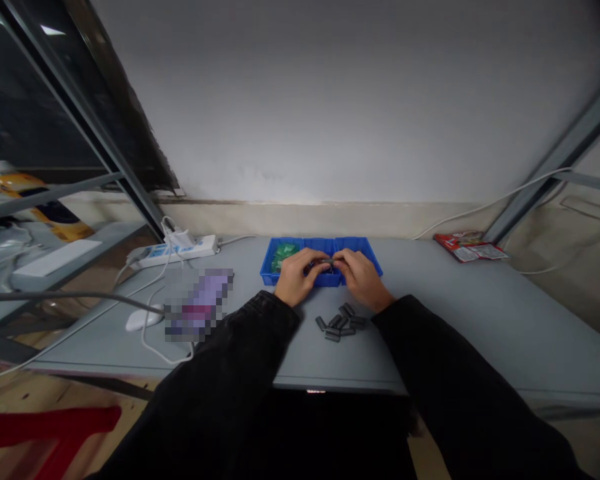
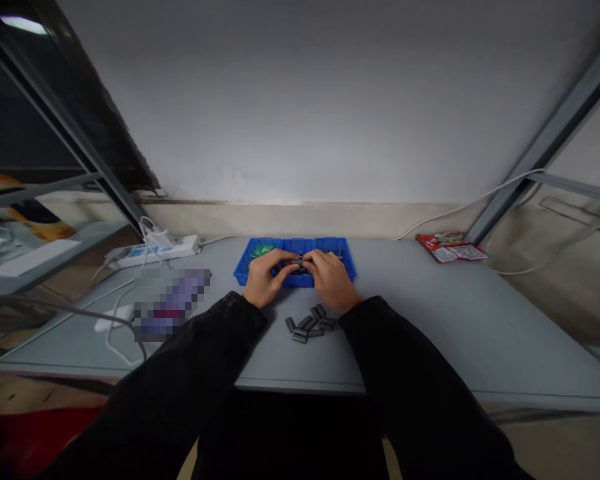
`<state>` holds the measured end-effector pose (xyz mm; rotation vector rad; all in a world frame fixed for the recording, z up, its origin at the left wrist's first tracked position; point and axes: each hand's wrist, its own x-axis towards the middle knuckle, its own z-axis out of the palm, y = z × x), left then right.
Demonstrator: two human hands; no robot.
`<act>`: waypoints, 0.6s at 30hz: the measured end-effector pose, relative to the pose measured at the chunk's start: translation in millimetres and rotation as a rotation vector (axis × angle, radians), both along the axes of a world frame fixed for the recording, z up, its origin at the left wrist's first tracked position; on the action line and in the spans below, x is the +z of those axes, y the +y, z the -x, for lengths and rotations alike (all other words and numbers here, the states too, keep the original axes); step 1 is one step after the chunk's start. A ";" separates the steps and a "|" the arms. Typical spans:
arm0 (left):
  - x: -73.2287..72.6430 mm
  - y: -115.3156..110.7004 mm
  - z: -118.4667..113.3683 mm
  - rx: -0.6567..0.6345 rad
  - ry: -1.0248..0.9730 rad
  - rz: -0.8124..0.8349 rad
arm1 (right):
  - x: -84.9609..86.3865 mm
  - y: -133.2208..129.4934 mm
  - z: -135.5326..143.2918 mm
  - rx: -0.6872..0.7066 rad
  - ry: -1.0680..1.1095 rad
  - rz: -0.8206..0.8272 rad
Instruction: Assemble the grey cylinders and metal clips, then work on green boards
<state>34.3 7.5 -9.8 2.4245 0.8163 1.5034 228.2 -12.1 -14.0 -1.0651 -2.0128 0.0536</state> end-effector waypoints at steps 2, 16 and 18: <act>-0.6 0.2 -0.1 0.017 -0.004 0.002 | 0.1 -0.6 0.1 -0.001 0.020 0.010; 0.1 -4.9 -2.5 -0.127 0.151 0.078 | 4.0 19.0 -29.8 -0.308 0.158 -0.072; -1.7 -7.3 -4.7 -0.215 0.267 0.119 | 0.8 24.7 -39.2 -0.404 0.131 -0.048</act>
